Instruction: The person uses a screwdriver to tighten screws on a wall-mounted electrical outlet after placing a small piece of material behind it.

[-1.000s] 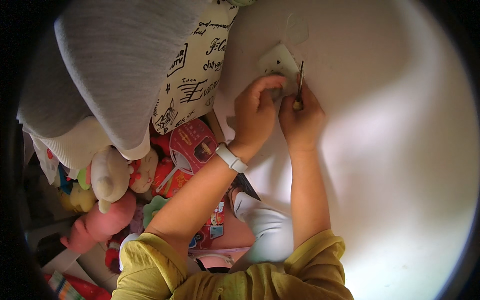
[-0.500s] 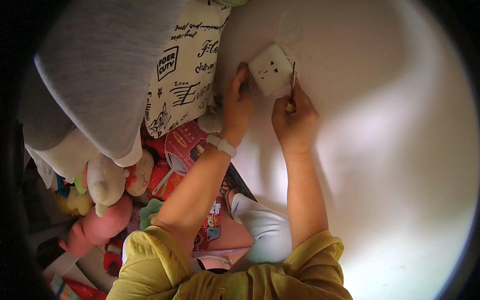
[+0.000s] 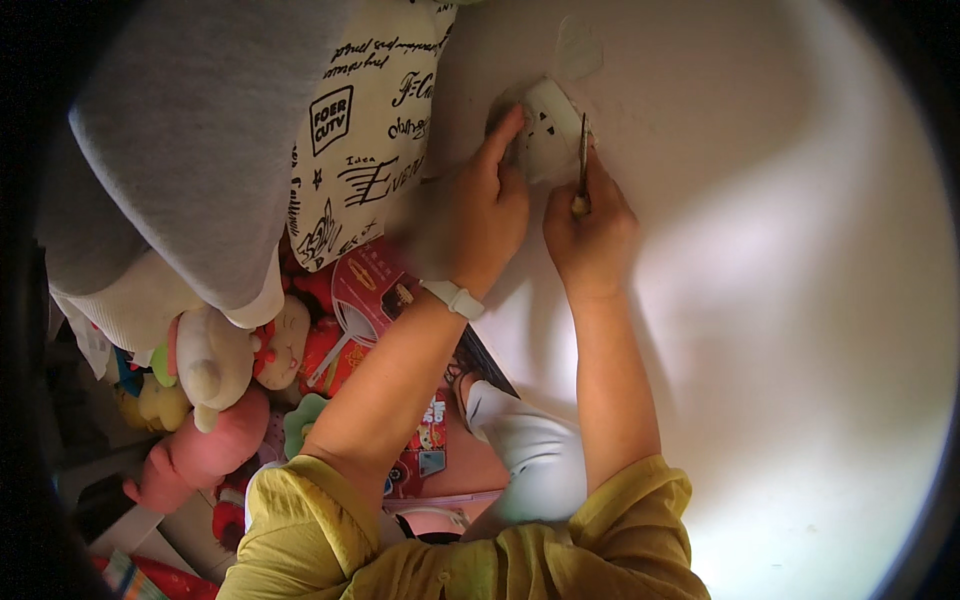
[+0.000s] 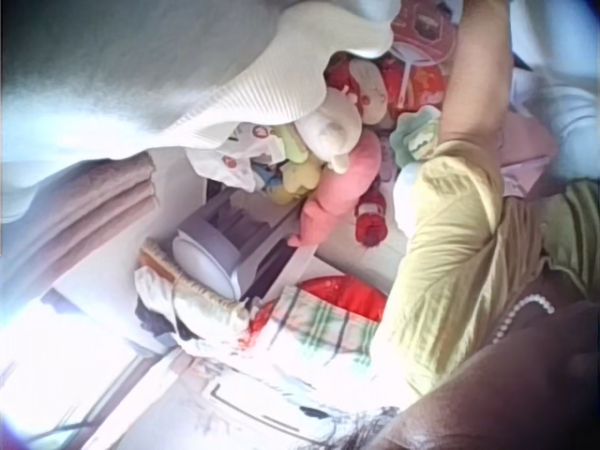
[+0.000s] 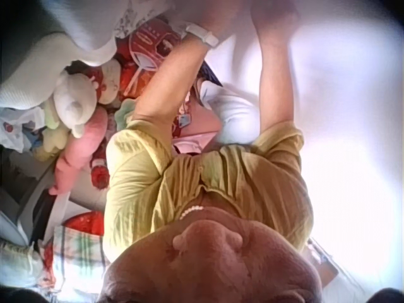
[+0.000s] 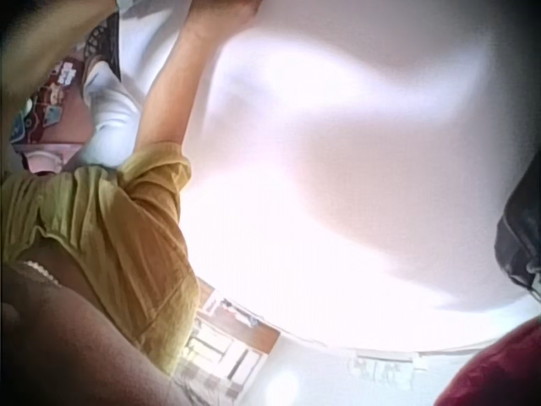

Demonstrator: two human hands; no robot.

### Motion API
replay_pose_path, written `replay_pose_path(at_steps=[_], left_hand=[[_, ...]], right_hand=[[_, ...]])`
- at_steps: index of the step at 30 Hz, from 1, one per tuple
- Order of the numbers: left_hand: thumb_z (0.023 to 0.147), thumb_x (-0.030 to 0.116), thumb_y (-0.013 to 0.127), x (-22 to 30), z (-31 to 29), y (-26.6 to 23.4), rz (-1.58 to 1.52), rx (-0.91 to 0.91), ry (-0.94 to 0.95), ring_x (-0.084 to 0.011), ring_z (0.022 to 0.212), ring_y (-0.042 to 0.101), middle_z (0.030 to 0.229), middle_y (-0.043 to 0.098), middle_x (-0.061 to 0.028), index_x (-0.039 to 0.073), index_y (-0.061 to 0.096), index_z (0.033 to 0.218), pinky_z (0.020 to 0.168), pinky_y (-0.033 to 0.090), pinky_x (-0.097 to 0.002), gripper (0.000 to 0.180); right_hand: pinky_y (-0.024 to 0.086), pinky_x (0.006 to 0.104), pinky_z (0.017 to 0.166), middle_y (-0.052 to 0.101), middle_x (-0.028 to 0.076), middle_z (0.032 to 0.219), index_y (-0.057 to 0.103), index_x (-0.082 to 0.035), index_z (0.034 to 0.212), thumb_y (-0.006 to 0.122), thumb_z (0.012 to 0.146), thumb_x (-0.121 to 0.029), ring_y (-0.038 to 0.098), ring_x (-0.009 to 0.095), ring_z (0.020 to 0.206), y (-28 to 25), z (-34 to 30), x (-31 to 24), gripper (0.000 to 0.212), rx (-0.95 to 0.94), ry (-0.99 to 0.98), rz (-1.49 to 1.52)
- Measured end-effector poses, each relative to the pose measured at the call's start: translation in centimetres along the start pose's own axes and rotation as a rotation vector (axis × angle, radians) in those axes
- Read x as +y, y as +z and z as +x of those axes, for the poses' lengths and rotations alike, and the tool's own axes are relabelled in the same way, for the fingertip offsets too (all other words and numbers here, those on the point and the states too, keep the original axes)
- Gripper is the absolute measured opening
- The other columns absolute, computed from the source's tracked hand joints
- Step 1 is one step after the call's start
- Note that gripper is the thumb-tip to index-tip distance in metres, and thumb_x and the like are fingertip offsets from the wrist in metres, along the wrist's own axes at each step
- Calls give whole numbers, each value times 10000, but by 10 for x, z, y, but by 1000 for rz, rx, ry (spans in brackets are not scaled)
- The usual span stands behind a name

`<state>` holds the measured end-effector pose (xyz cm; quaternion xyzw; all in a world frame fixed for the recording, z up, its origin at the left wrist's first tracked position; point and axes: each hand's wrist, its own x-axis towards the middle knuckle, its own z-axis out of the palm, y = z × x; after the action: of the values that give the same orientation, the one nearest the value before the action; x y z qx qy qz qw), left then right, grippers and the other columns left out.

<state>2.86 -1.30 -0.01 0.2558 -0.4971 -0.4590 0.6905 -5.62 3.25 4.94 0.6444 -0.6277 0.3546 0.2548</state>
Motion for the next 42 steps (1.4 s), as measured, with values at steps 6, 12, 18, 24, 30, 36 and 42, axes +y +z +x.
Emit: replay_pose_path(at_steps=[6, 12, 18, 24, 30, 36, 42], left_hand=[[796, -101, 365, -1, -9, 10, -104, 37, 63, -291, 1131, 556, 1195, 583, -199, 11, 522, 1260, 980, 409, -332, 503], [804, -96, 367, 2, -24, 13, -36, -6, 64, -239, 1067, 603, 1108, 633, -197, 9, 578, 1195, 928, 442, -318, 457], [815, -76, 398, -9, -62, 25, -117, -3, -148, -288, 958, 636, 1037, 645, -176, 20, 598, 1099, 850, 483, -341, 360], [812, -82, 397, 16, -36, 26, -95, 167, -4, -278, 946, 638, 992, 650, -156, 28, 599, 1100, 854, 485, -338, 369], [825, -66, 429, -3, -31, 30, -250, 6, -126, -245, 948, 643, 982, 665, -147, 16, 630, 1043, 860, 481, -326, 307], [874, -16, 451, -55, -40, 10, -177, 240, -407, -143, 903, 596, 1018, 648, -73, -47, 602, 1082, 787, 467, -239, 259], [850, 90, 537, -35, -53, -26, -351, 387, -900, -93, 647, 492, 769, 567, -1, 17, 602, 942, 581, 397, -248, 134]], right_hand=[[503, 316, 554, 634, 146, 739, 622, 9, 1145, 579, 746, -45, 627, 237, 600, -2, 1, 1, 405, -17, 4, -21], [502, 317, 557, 628, 154, 733, 618, 12, 1153, 574, 750, -55, 615, 235, 589, 0, 1, 2, 411, 1, -7, 25], [492, 321, 539, 626, 149, 727, 621, 9, 1147, 575, 758, -63, 607, 236, 573, -5, 1, 1, 398, -29, 1, 14], [492, 319, 549, 625, 137, 704, 619, -11, 1159, 572, 770, -67, 608, 223, 576, -13, 7, -4, 396, -107, 148, 100], [502, 315, 580, 621, 119, 692, 608, -50, 1188, 587, 775, -79, 609, 216, 579, -16, 1, 3, 415, -79, 91, 132], [496, 310, 587, 620, 108, 700, 606, -67, 1195, 606, 774, -99, 592, 211, 563, -42, -10, -3, 422, -223, 290, 86], [467, 295, 586, 607, 109, 686, 578, -5, 1175, 652, 829, -207, 543, 132, 591, -106, -74, -34, 408, -714, 600, 357]])
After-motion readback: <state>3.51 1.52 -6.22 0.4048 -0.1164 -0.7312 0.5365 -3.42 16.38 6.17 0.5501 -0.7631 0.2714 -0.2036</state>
